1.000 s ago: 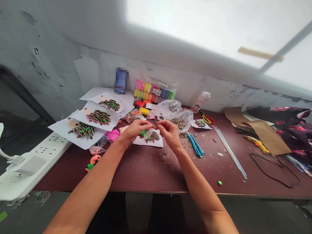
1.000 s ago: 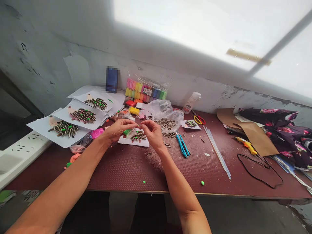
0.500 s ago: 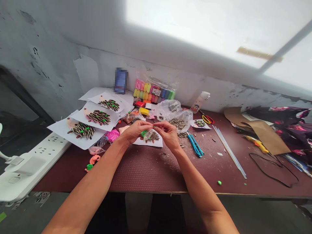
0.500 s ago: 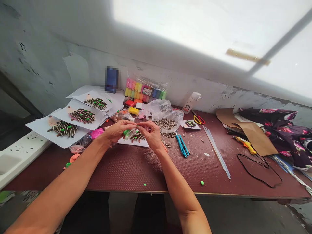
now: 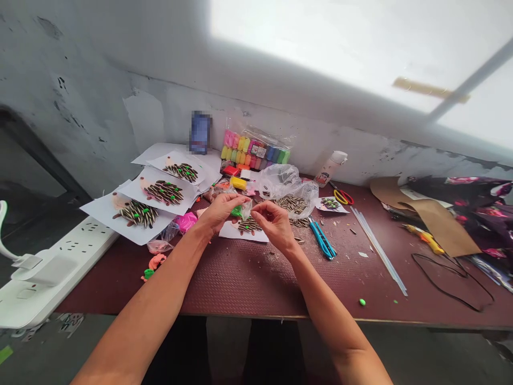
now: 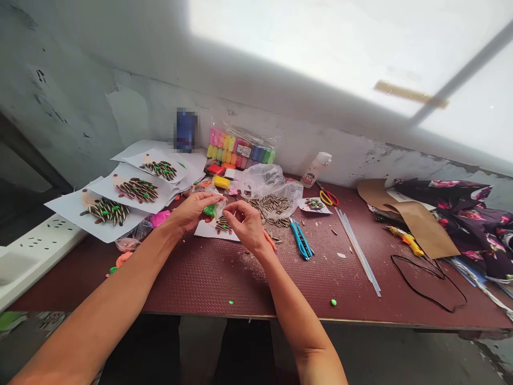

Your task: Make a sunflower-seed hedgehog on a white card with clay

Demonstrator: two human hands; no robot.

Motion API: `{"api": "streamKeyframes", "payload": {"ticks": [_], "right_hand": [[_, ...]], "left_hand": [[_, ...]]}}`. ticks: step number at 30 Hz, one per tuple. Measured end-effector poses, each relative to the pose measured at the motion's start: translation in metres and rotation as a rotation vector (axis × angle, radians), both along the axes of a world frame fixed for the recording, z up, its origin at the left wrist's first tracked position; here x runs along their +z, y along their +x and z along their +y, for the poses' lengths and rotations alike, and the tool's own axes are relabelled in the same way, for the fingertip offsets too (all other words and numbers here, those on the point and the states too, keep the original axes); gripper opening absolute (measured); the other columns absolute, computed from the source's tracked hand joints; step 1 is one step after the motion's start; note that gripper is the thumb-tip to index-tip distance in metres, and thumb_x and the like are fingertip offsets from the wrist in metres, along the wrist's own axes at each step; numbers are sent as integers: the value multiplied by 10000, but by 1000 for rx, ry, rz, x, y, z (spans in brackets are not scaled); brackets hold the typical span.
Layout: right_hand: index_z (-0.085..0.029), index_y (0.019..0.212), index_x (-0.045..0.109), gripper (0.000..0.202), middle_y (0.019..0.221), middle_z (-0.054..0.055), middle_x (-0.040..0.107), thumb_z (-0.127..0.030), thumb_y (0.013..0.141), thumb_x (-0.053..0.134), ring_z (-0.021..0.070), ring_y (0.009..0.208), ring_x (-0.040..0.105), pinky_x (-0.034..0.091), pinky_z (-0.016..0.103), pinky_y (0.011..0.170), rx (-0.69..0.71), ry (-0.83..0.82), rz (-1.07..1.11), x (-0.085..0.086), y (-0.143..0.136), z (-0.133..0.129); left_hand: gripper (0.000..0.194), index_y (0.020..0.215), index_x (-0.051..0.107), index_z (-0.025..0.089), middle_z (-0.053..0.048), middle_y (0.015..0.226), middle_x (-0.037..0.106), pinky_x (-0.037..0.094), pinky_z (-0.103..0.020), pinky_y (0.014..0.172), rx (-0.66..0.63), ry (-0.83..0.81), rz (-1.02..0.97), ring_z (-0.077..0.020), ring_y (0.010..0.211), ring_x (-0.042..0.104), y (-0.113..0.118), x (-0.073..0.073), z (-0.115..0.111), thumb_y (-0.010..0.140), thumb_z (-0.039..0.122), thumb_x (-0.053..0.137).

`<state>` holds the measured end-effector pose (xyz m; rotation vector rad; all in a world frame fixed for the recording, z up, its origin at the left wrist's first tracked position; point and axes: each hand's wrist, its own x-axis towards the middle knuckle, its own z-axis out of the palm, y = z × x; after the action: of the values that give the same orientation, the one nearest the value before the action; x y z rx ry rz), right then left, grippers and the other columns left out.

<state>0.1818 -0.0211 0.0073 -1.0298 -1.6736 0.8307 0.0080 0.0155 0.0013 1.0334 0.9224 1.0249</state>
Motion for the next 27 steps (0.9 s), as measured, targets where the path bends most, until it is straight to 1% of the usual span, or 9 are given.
{"api": "streamKeyframes", "payload": {"ticks": [2, 4, 9, 12, 16, 21, 24, 27], "right_hand": [[-192, 820, 686, 195, 720, -7, 582, -385, 846, 676, 101, 581, 384, 333, 254, 549, -31, 39, -43, -1, 0, 0], [-190, 822, 688, 176, 706, -10, 574, -361, 848, 660, 101, 576, 372, 323, 254, 546, -57, 65, -65, -2, 0, 0], [-188, 786, 657, 181, 653, -20, 546, -358, 842, 634, 106, 561, 381, 319, 256, 534, -119, 18, -59, -4, 2, 4], [-189, 800, 676, 187, 694, -4, 588, -367, 844, 642, 115, 585, 412, 346, 257, 550, -159, 0, -39, -5, 3, 6], [-201, 864, 738, 167, 780, 15, 636, -354, 849, 672, 119, 607, 435, 382, 265, 591, -176, 53, -46, -8, 6, 9], [-213, 906, 773, 140, 784, 16, 628, -299, 858, 674, 126, 624, 469, 395, 276, 623, -141, 122, -97, -11, 7, 10], [-210, 891, 765, 132, 777, 16, 615, -293, 868, 665, 126, 620, 464, 394, 276, 619, -171, 154, -141, -10, 6, 9], [-200, 825, 723, 135, 750, 12, 590, -282, 883, 634, 124, 609, 450, 390, 277, 616, -223, 207, -183, -7, 5, 6]], "left_hand": [[242, 860, 731, 129, -33, 769, 649, 357, -196, 442, 15, 3, 2, -67, 532, 506, 1, 2, -1, 755, 340, 787], [209, 835, 715, 134, -23, 747, 645, 381, -193, 451, 24, 2, 12, -76, 542, 527, 2, 4, -3, 733, 303, 787], [173, 790, 689, 142, -1, 671, 623, 369, -182, 417, 27, 6, 51, -82, 515, 529, 4, 4, -4, 714, 278, 763], [174, 804, 713, 137, -3, 677, 625, 373, -185, 412, -20, 26, 81, -85, 521, 533, 4, 2, -4, 705, 274, 756], [198, 836, 739, 127, -16, 699, 645, 386, -197, 425, -96, 53, 91, -87, 529, 530, 4, 0, -5, 699, 269, 757], [204, 821, 741, 129, -26, 730, 674, 418, -207, 475, -109, 56, 72, -88, 563, 535, 4, -1, -6, 687, 275, 790], [214, 845, 759, 129, -46, 773, 700, 428, -212, 488, -127, 53, 74, -92, 581, 546, 5, -1, -6, 693, 276, 794], [212, 861, 776, 130, -52, 771, 705, 412, -202, 473, -142, 59, 88, -84, 563, 535, 4, 0, -6, 699, 267, 784]]}}
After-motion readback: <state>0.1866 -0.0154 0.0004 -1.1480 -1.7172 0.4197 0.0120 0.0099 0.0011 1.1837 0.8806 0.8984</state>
